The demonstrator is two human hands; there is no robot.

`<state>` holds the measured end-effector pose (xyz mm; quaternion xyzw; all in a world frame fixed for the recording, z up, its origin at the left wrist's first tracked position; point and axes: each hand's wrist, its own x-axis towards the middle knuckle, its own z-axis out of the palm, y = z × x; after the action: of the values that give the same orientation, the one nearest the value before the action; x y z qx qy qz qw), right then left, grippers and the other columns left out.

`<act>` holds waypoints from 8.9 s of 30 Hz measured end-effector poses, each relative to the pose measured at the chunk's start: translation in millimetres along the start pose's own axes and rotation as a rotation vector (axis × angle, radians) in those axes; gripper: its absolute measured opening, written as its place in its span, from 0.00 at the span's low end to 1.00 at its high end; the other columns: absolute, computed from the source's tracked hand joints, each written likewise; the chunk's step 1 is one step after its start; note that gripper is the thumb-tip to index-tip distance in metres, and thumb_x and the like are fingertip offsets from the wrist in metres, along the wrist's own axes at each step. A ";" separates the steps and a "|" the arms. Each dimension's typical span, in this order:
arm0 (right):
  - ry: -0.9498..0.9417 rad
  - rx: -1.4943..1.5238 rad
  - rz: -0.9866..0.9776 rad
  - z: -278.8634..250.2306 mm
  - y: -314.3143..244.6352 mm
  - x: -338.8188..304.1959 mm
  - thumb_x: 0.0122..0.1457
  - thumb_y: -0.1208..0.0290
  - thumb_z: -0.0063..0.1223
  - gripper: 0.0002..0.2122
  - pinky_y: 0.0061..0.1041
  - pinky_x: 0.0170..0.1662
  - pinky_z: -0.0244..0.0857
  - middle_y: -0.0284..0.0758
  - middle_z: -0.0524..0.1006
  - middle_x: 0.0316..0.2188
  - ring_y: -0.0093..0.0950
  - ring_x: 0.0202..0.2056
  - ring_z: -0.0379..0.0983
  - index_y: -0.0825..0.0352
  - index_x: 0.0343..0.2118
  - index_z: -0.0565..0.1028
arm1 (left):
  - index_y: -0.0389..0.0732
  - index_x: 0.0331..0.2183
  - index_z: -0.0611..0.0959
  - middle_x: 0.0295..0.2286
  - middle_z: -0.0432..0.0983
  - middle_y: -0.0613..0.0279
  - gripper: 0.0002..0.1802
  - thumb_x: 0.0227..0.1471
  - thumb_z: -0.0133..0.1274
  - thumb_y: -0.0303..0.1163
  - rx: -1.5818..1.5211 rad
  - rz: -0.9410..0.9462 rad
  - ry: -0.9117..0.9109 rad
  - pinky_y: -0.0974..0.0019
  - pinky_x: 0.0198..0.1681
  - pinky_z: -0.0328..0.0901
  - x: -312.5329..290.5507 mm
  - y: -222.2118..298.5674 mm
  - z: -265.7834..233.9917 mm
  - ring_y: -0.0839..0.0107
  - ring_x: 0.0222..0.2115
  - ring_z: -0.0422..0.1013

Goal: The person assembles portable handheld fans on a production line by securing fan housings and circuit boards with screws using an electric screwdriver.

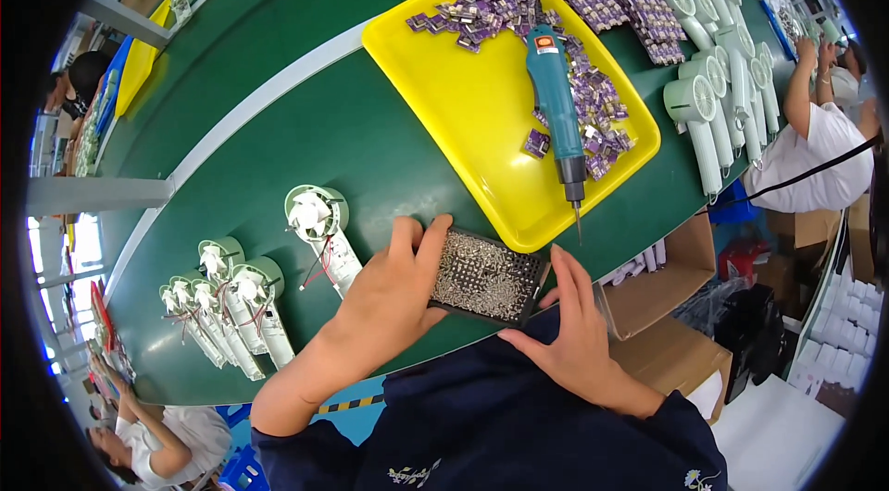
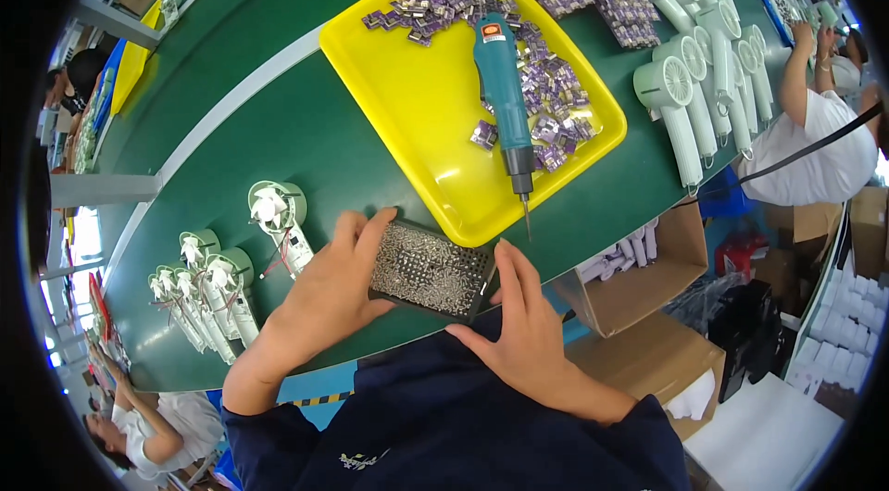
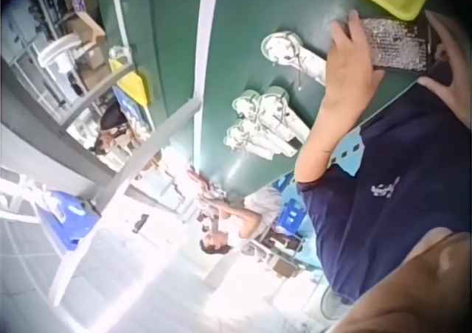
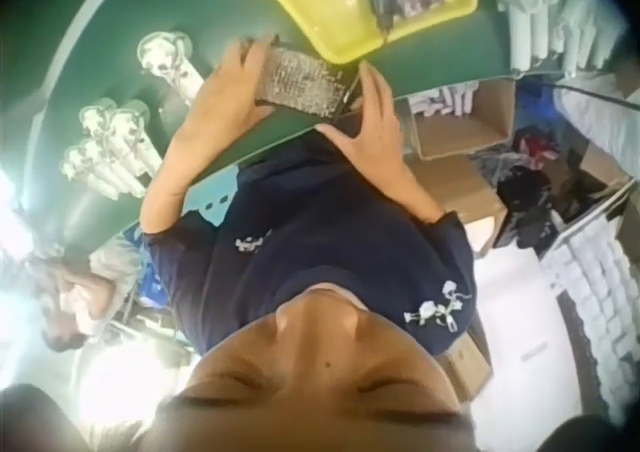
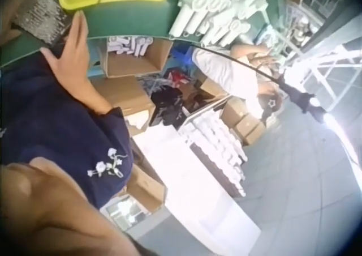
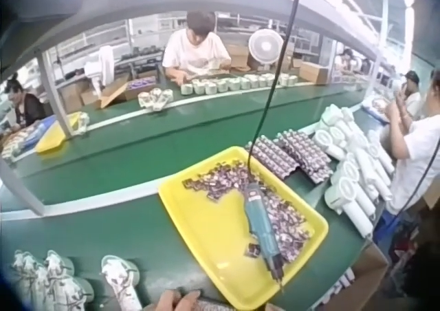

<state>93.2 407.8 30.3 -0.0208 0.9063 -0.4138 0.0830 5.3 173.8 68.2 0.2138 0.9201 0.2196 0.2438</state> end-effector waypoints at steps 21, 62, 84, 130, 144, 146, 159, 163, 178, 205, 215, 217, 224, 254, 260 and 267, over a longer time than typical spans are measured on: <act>0.049 -0.024 -0.248 63.4 -13.5 -7.4 0.66 0.43 0.37 0.41 0.58 0.66 0.42 0.60 0.54 0.65 0.62 0.66 0.48 0.84 0.64 0.52 | 0.37 0.59 0.69 0.55 0.65 0.48 0.52 0.30 0.75 0.27 -0.244 -0.017 0.197 0.61 0.42 0.75 -60.5 16.6 11.9 0.51 0.49 0.72; -0.023 -0.098 -0.401 75.2 -27.7 33.4 0.65 0.43 0.40 0.42 0.58 0.67 0.40 0.62 0.49 0.67 0.61 0.68 0.43 0.82 0.65 0.51 | 0.35 0.57 0.72 0.52 0.69 0.49 0.52 0.27 0.76 0.31 -0.188 -0.099 0.395 0.65 0.39 0.72 -67.4 -9.2 11.8 0.57 0.47 0.73; -0.031 -0.127 -0.456 71.1 -28.3 52.6 0.63 0.46 0.45 0.41 0.57 0.67 0.42 0.61 0.50 0.67 0.59 0.69 0.45 0.82 0.65 0.52 | 0.34 0.58 0.70 0.52 0.68 0.49 0.52 0.29 0.76 0.32 -0.158 -0.073 0.428 0.62 0.38 0.75 -65.8 -11.9 10.4 0.55 0.43 0.75; -0.056 0.587 -0.443 41.0 -0.5 33.2 0.71 0.51 0.33 0.38 0.42 0.71 0.30 0.58 0.38 0.70 0.50 0.72 0.35 0.82 0.68 0.39 | 0.33 0.63 0.58 0.51 0.60 0.42 0.61 0.35 0.75 0.43 0.005 -0.458 0.667 0.47 0.57 0.52 -54.3 46.8 84.7 0.46 0.52 0.57; -0.095 0.483 -0.517 33.3 -12.8 73.8 0.68 0.60 0.43 0.34 0.43 0.70 0.38 0.56 0.48 0.69 0.49 0.70 0.45 0.79 0.67 0.48 | 0.31 0.62 0.60 0.50 0.61 0.41 0.61 0.34 0.75 0.44 -0.037 -0.454 0.822 0.49 0.51 0.56 -35.8 47.0 99.4 0.46 0.48 0.61; -0.089 0.480 -0.544 35.8 -14.2 79.7 0.68 0.59 0.43 0.33 0.43 0.70 0.38 0.56 0.49 0.68 0.49 0.69 0.45 0.78 0.67 0.48 | 0.32 0.62 0.61 0.50 0.62 0.43 0.61 0.33 0.76 0.45 -0.079 -0.466 0.895 0.50 0.50 0.56 -32.1 47.2 105.1 0.47 0.48 0.62; 0.052 0.148 -0.419 37.1 -13.9 33.8 0.61 0.73 0.55 0.25 0.36 0.56 0.68 0.57 0.70 0.57 0.49 0.56 0.72 0.80 0.59 0.65 | 0.35 0.62 0.64 0.51 0.63 0.46 0.61 0.30 0.76 0.46 -0.111 -0.530 0.936 0.50 0.51 0.54 -20.7 39.4 103.5 0.49 0.50 0.62; 0.008 0.161 -0.355 42.5 -18.0 43.4 0.63 0.71 0.55 0.27 0.37 0.57 0.67 0.58 0.70 0.57 0.50 0.56 0.71 0.82 0.60 0.63 | 0.35 0.61 0.64 0.53 0.63 0.46 0.61 0.28 0.76 0.44 -0.108 -0.474 0.903 0.52 0.51 0.56 -27.8 30.1 95.8 0.51 0.49 0.63; 0.029 0.009 -0.374 47.7 -29.5 75.6 0.63 0.72 0.54 0.30 0.36 0.62 0.59 0.55 0.64 0.62 0.49 0.61 0.65 0.79 0.64 0.57 | 0.38 0.53 0.76 0.43 0.74 0.60 0.42 0.33 0.73 0.36 0.046 -0.252 0.849 0.56 0.50 0.55 -30.4 -17.8 81.5 0.58 0.46 0.65; 0.275 -0.744 -0.574 -42.9 -1.6 169.1 0.55 0.73 0.61 0.09 0.41 0.56 0.55 0.33 0.74 0.48 0.37 0.52 0.67 0.62 0.39 0.81 | 0.41 0.49 0.80 0.44 0.69 0.59 0.25 0.47 0.65 0.21 -0.411 -0.264 1.008 0.68 0.36 0.66 -26.1 -70.1 33.5 0.72 0.30 0.68; -0.495 1.349 0.139 9.7 -26.5 96.1 0.71 0.67 0.44 0.14 0.28 0.37 0.75 0.47 0.78 0.43 0.30 0.34 0.78 0.73 0.50 0.70 | 0.32 0.39 0.85 0.29 0.76 0.53 0.10 0.53 0.58 0.17 -0.401 -0.257 0.991 0.66 0.32 0.67 -56.5 -54.9 57.5 0.61 0.27 0.73; -0.622 1.591 0.350 24.2 -38.3 86.9 0.70 0.67 0.45 0.15 0.29 0.42 0.75 0.44 0.76 0.47 0.29 0.40 0.77 0.73 0.53 0.70 | 0.32 0.38 0.84 0.29 0.77 0.51 0.08 0.53 0.57 0.17 -0.376 -0.234 1.003 0.65 0.33 0.67 -73.0 -49.4 67.7 0.60 0.28 0.73; -0.434 1.421 0.226 41.6 -46.5 76.8 0.67 0.75 0.49 0.17 0.32 0.49 0.74 0.42 0.75 0.50 0.33 0.46 0.77 0.69 0.57 0.66 | 0.32 0.35 0.83 0.29 0.76 0.53 0.06 0.53 0.57 0.16 -0.575 -0.236 0.942 0.65 0.34 0.67 -76.4 -44.8 73.6 0.62 0.28 0.74; -0.360 -0.022 -0.540 89.3 -99.1 108.8 0.46 0.81 0.70 0.18 0.23 0.41 0.70 0.33 0.70 0.41 0.25 0.37 0.72 0.65 0.43 0.82 | 0.35 0.41 0.77 0.32 0.77 0.60 0.10 0.56 0.58 0.21 -1.014 -0.407 1.172 0.76 0.22 0.66 -55.1 -63.0 80.0 0.77 0.31 0.75; -0.389 -0.056 -0.513 88.2 -103.7 109.5 0.46 0.81 0.70 0.17 0.23 0.39 0.70 0.32 0.70 0.39 0.24 0.35 0.72 0.65 0.41 0.82 | 0.35 0.39 0.77 0.32 0.77 0.61 0.09 0.56 0.58 0.20 -0.956 -0.376 1.185 0.76 0.24 0.68 -55.0 -64.7 84.5 0.76 0.30 0.74; -0.335 -0.152 -0.588 89.9 -104.7 105.5 0.46 0.79 0.70 0.15 0.24 0.35 0.70 0.32 0.71 0.35 0.26 0.34 0.72 0.65 0.39 0.83 | 0.36 0.38 0.77 0.31 0.75 0.61 0.08 0.55 0.58 0.19 -0.973 -0.344 1.195 0.75 0.26 0.69 -55.2 -62.6 84.8 0.75 0.29 0.73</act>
<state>1.1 260.7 37.3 -0.3548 0.8635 -0.3423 0.1062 76.9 120.7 -10.5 -0.2163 0.7161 0.6343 -0.1951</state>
